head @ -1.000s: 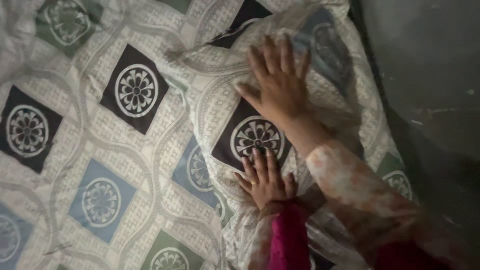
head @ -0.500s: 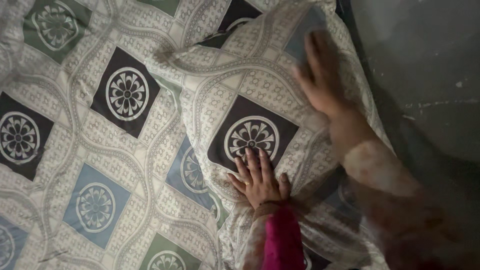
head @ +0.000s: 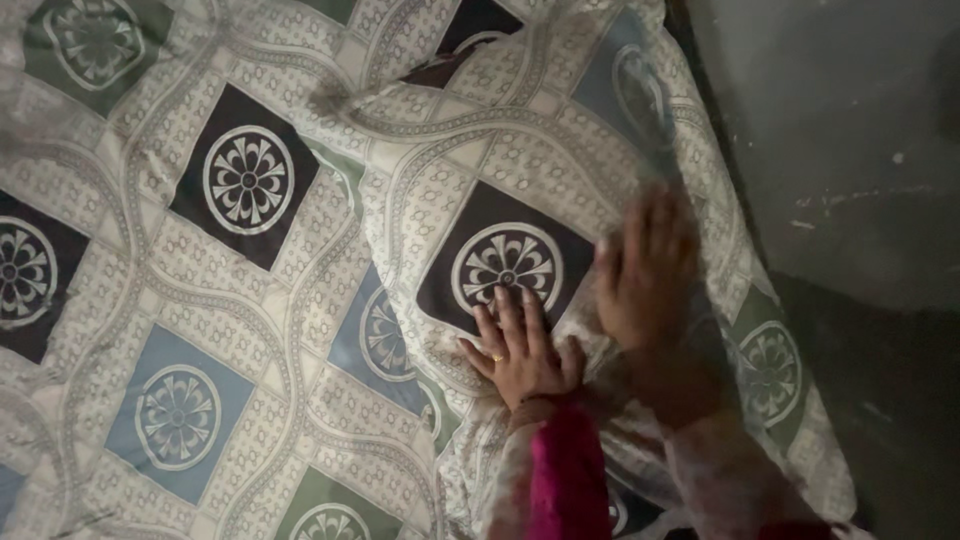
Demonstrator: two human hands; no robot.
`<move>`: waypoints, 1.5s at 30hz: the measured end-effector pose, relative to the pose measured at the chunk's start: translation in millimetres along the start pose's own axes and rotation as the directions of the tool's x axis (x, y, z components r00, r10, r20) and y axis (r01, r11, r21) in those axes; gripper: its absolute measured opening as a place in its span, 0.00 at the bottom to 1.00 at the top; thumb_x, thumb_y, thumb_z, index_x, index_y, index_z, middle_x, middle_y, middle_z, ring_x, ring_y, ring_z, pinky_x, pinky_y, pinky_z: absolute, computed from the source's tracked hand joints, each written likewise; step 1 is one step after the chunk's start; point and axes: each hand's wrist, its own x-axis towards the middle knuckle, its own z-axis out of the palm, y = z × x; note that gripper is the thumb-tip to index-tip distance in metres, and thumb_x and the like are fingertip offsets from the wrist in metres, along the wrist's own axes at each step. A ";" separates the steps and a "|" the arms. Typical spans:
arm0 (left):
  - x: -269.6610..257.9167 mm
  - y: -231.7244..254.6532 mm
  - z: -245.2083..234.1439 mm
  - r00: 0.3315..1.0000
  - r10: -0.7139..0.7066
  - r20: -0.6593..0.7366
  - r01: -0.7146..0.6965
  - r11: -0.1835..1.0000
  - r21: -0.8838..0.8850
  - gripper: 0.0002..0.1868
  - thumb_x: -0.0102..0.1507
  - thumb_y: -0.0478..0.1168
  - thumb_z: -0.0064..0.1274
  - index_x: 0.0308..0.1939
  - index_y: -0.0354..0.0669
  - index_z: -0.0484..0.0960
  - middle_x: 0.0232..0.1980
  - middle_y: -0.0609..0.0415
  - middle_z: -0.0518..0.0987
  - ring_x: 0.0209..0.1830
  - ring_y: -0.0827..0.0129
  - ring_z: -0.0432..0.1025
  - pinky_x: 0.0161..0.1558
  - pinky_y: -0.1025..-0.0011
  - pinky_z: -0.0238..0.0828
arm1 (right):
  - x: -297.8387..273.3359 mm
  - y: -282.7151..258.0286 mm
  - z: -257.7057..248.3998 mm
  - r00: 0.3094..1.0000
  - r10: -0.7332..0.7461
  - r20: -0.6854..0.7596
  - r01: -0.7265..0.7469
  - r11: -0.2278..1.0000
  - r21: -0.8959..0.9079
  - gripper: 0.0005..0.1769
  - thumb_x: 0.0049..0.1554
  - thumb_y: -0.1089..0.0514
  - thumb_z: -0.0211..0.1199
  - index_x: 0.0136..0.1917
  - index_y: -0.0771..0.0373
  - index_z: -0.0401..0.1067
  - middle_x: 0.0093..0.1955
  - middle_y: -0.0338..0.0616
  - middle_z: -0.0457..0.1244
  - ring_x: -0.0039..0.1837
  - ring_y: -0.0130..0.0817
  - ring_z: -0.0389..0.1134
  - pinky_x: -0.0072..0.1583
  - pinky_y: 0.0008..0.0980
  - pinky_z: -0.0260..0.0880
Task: The person smooths a large patterned floor mat with both hands, repeatedly pressing and rubbing different sections to flatten wrinkles. The person adjusts the mat's position and continues smoothing until the mat lies flat on the floor.
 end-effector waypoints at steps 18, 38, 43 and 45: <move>105.9 2.8 -70.7 0.952 0.265 0.156 -0.271 0.962 0.018 0.40 0.69 0.65 0.40 0.81 0.57 0.53 0.86 0.51 0.47 0.86 0.49 0.38 0.76 0.29 0.27 | 2.8 2.6 43.1 0.975 0.086 -0.203 -0.048 0.981 0.186 0.36 0.71 0.45 0.47 0.84 0.69 0.52 0.83 0.66 0.49 0.82 0.65 0.50 0.77 0.62 0.48; 86.5 -140.0 -61.1 0.998 -0.005 0.068 0.003 1.000 0.025 0.35 0.73 0.56 0.28 0.83 0.47 0.53 0.87 0.50 0.47 0.87 0.50 0.38 0.79 0.40 0.24 | 5.9 5.5 48.4 0.966 0.050 -0.256 0.001 0.981 0.195 0.37 0.69 0.47 0.50 0.83 0.69 0.52 0.82 0.65 0.50 0.81 0.64 0.52 0.78 0.59 0.50; 83.9 -98.1 -67.6 0.975 -0.221 -0.029 0.204 0.936 -0.287 0.41 0.70 0.61 0.39 0.81 0.44 0.54 0.84 0.48 0.55 0.85 0.48 0.45 0.79 0.42 0.32 | -5.3 27.4 73.9 0.960 0.027 -0.278 0.019 0.987 0.160 0.33 0.74 0.47 0.53 0.84 0.65 0.54 0.83 0.62 0.50 0.82 0.62 0.53 0.78 0.58 0.51; 71.0 -61.0 -68.6 0.981 -0.035 -0.188 -0.006 0.977 -0.214 0.40 0.73 0.64 0.41 0.83 0.49 0.56 0.87 0.51 0.53 0.91 0.44 0.41 0.86 0.40 0.33 | -3.9 34.0 87.1 0.953 0.009 -0.303 0.044 0.985 0.166 0.32 0.76 0.46 0.53 0.85 0.62 0.53 0.85 0.59 0.49 0.83 0.60 0.53 0.79 0.57 0.52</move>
